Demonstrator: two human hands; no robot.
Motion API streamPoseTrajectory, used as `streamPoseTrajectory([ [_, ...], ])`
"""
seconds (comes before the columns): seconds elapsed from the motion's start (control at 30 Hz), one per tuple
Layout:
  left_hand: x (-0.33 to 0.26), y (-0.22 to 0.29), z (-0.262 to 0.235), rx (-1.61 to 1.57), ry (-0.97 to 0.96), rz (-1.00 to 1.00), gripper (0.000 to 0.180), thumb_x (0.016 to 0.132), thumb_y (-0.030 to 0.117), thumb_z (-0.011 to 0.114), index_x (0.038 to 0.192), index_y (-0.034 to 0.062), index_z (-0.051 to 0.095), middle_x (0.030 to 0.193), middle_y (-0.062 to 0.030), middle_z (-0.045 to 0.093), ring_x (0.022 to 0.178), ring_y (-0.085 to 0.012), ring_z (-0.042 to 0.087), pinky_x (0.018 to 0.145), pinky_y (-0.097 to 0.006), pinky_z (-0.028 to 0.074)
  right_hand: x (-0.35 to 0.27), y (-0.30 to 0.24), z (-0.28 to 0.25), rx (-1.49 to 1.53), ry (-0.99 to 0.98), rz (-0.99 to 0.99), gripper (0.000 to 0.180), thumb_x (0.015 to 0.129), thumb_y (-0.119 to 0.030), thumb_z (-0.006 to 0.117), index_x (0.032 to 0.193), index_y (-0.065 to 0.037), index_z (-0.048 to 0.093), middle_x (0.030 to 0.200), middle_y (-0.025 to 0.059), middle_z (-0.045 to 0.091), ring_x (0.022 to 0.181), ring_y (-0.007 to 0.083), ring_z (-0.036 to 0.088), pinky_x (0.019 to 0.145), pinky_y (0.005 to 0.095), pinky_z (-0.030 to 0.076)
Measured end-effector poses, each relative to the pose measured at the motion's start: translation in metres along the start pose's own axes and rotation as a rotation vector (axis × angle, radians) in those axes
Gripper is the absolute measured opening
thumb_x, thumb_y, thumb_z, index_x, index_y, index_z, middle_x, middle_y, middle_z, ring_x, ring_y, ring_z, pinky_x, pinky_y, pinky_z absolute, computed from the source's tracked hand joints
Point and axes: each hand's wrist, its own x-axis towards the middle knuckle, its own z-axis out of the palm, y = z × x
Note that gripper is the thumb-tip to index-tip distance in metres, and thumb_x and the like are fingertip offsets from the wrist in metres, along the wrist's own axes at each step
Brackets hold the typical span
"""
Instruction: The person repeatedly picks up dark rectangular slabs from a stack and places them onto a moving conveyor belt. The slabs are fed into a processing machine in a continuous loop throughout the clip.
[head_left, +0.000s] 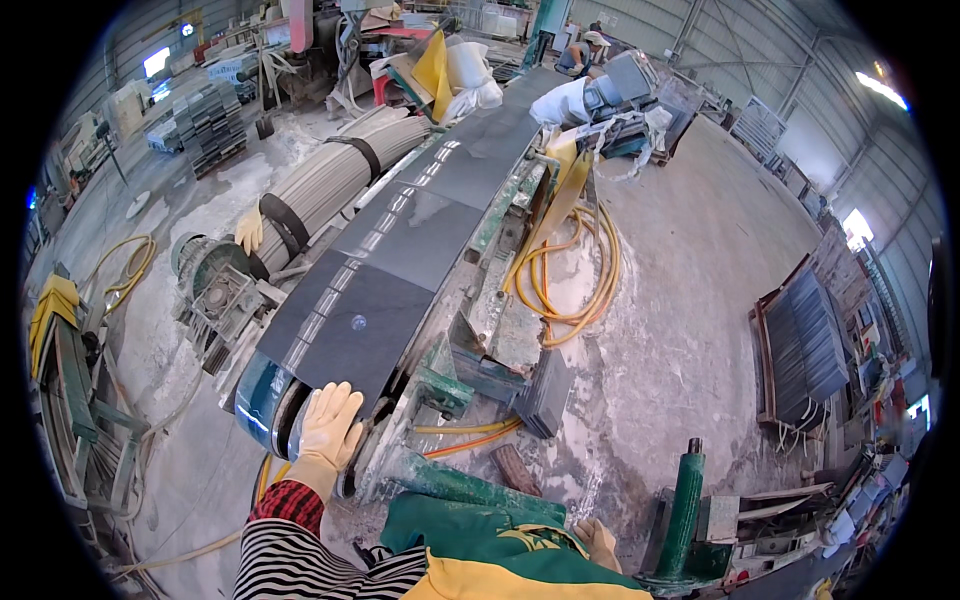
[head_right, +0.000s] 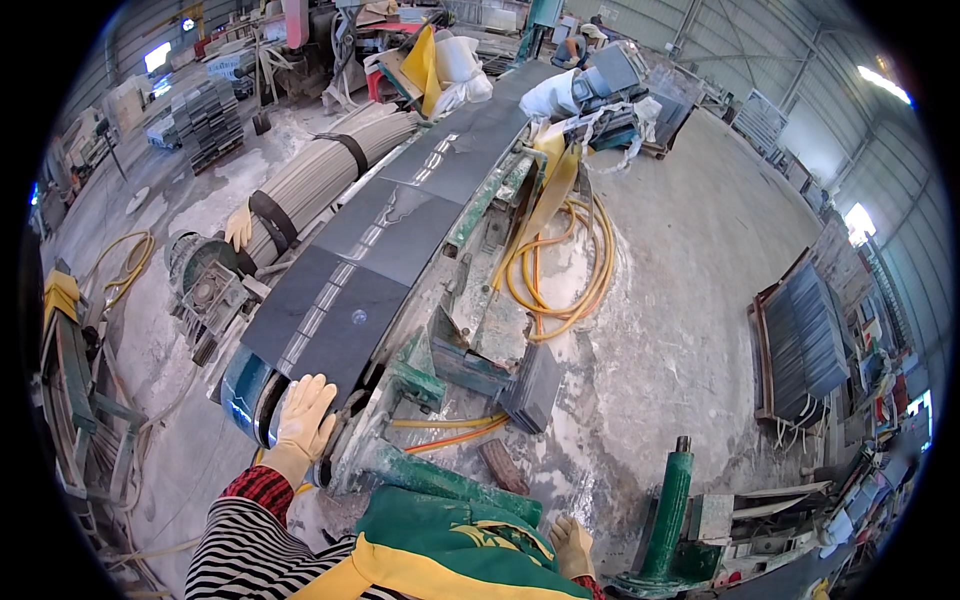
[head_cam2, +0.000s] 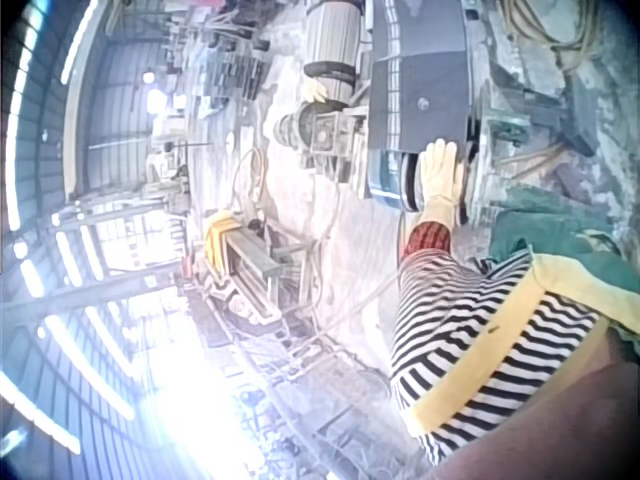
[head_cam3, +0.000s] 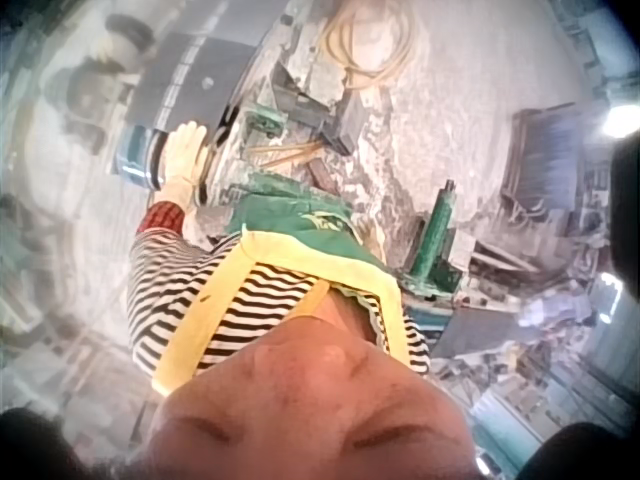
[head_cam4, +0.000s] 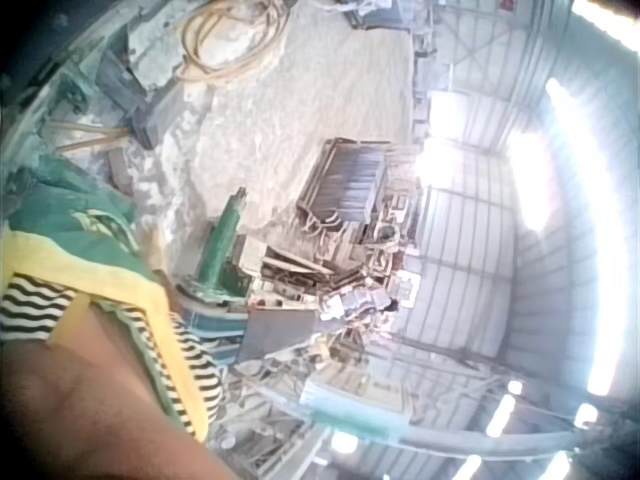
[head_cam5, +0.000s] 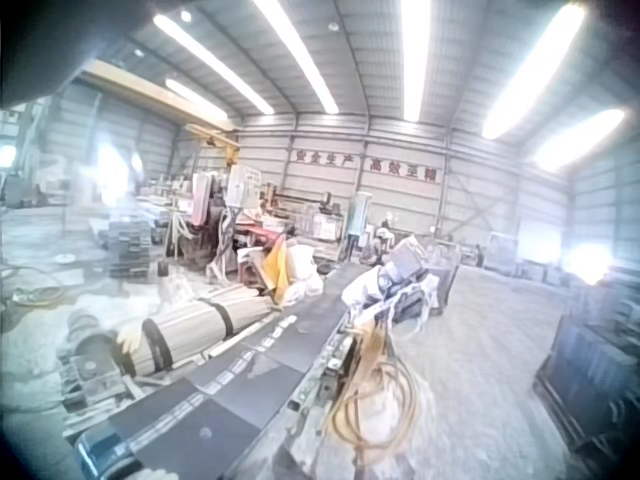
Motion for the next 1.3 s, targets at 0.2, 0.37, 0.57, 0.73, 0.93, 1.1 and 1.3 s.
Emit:
streamPoseTrajectory([
  [0.2, -0.005, 0.001, -0.002, -0.018, -0.001, -0.016, 0.052, 0.082, 0.023, 0.067, 0.132, 0.0097, 0.057, 0.142, -0.0178, 0.051, 0.134, -0.0404, 0.043, 0.115, -0.055, 0.029, -0.026, -0.014, 0.027, -0.112, -0.055, -0.13, 0.042, 0.107, -0.033, 0.045, 0.134, -0.001, 0.045, 0.133, 0.0133, 0.055, 0.124, 0.0256, 0.053, 0.109, 0.0349, 0.041],
  [0.37, -0.007, 0.002, -0.005, -0.02, 0.006, -0.006, 0.052, 0.084, 0.023, 0.067, 0.133, 0.0099, 0.057, 0.143, -0.0177, 0.051, 0.135, -0.0401, 0.042, 0.116, -0.055, 0.028, -0.01, -0.029, 0.052, 0.061, 0.128, 0.07, 0.03, 0.108, -0.026, 0.04, 0.082, -0.011, 0.043, 0.073, 0.0, 0.036, 0.068, 0.017, 0.039, 0.065, 0.0315, 0.037],
  [0.57, 0.004, -0.003, 0.002, -0.041, 0.005, -0.052, 0.042, 0.09, 0.021, 0.063, 0.13, 0.0085, 0.059, 0.139, -0.0182, 0.053, 0.132, -0.0395, 0.045, 0.116, -0.055, 0.027, 0.001, -0.024, 0.018, 0.015, 0.192, -0.008, 0.023, 0.106, -0.029, 0.044, 0.094, -0.009, 0.051, 0.085, 0.0027, 0.049, 0.076, 0.0194, 0.049, 0.071, 0.0334, 0.043],
  [0.73, 0.057, 0.008, 0.03, -0.002, -0.012, -0.082, 0.048, 0.093, 0.024, 0.057, 0.139, 0.0119, 0.051, 0.147, -0.0162, 0.046, 0.136, -0.038, 0.041, 0.116, -0.052, 0.027, -0.001, -0.026, -0.021, 0.044, 0.228, -0.055, 0.027, 0.101, -0.027, 0.054, 0.115, -0.004, 0.056, 0.102, 0.0129, 0.066, 0.089, 0.0277, 0.065, 0.079, 0.0388, 0.055],
  [0.93, 0.108, 0.003, 0.06, 0.119, -0.071, -0.15, 0.052, 0.096, 0.032, 0.053, 0.145, 0.0156, 0.045, 0.152, -0.0139, 0.042, 0.142, -0.0358, 0.035, 0.119, -0.048, 0.024, -0.032, -0.028, -0.004, 0.042, 0.268, 0.001, 0.02, 0.104, -0.031, 0.052, 0.1, -0.012, 0.054, 0.094, 0.0015, 0.056, 0.088, 0.0187, 0.056, 0.078, 0.032, 0.046],
  [1.1, 0.154, -0.005, 0.08, 0.095, -0.086, -0.151, 0.054, 0.096, 0.036, 0.054, 0.145, 0.0159, 0.044, 0.153, -0.0119, 0.04, 0.143, -0.0343, 0.034, 0.119, -0.047, 0.023, -0.05, -0.002, -0.047, 0.117, 0.255, 0.02, 0.023, 0.105, -0.03, 0.046, 0.088, -0.014, 0.044, 0.084, 0.0008, 0.045, 0.077, 0.0168, 0.048, 0.073, 0.0323, 0.041],
  [1.3, 0.206, 0.008, 0.094, 0.099, -0.072, -0.277, 0.055, 0.095, 0.038, 0.056, 0.145, 0.0155, 0.045, 0.152, -0.0112, 0.04, 0.142, -0.0331, 0.034, 0.119, -0.046, 0.023, -0.076, 0.001, -0.048, 0.083, 0.441, 0.005, 0.025, 0.105, -0.028, 0.042, 0.085, -0.014, 0.043, 0.078, 0.0004, 0.037, 0.069, 0.0157, 0.039, 0.066, 0.0318, 0.036],
])
